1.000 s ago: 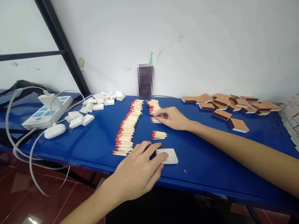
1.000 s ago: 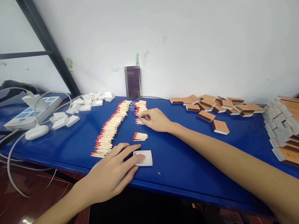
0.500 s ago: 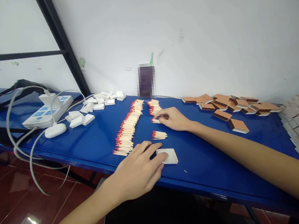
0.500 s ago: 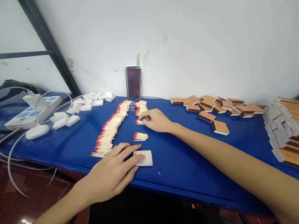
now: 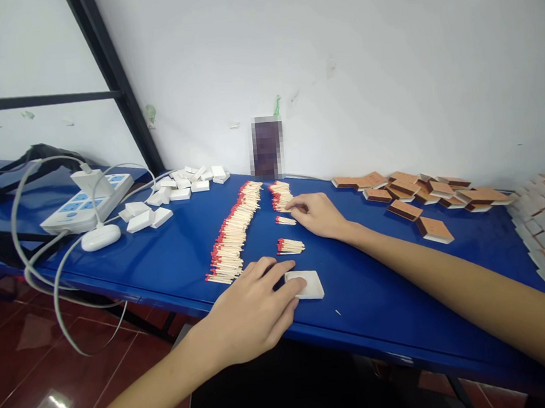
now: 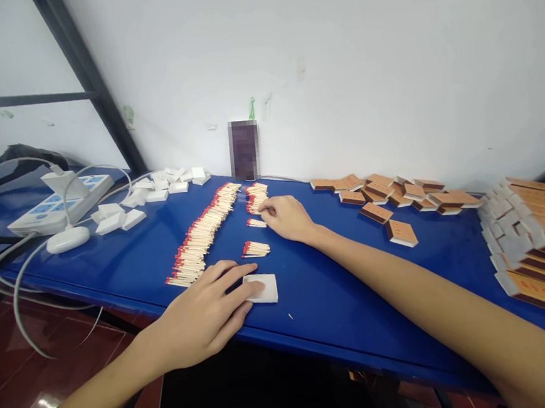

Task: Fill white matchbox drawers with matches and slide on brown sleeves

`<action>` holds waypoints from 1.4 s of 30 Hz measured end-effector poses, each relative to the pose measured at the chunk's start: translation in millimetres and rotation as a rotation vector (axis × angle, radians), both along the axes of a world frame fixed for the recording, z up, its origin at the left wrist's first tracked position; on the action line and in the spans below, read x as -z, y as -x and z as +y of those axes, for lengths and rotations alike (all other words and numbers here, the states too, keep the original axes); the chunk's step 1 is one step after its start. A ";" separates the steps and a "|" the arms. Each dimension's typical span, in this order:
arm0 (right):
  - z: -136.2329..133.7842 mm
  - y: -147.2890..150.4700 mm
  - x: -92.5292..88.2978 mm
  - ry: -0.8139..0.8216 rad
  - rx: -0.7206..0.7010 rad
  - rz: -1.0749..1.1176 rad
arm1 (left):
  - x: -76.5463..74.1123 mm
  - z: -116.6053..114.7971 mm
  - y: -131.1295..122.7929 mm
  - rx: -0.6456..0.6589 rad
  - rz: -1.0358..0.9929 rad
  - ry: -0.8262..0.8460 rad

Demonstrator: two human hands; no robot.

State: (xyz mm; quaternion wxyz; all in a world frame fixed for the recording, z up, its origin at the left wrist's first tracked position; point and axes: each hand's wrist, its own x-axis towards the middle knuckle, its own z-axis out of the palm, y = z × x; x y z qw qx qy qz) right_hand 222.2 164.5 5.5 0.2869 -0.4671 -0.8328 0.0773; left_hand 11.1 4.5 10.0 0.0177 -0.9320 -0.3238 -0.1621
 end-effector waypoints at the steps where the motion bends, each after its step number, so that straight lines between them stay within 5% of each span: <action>1: 0.2 -0.2 0.3 0.003 -0.005 -0.002 | 0.0 0.1 -0.1 0.000 0.000 0.000; 37: -0.1 -2.9 -2.6 0.177 -0.136 0.142 | -1.0 -0.6 -0.7 0.000 0.012 0.014; 42: 2.4 -2.2 0.4 0.084 -0.046 0.149 | -0.5 -0.9 -0.4 -0.002 0.004 0.008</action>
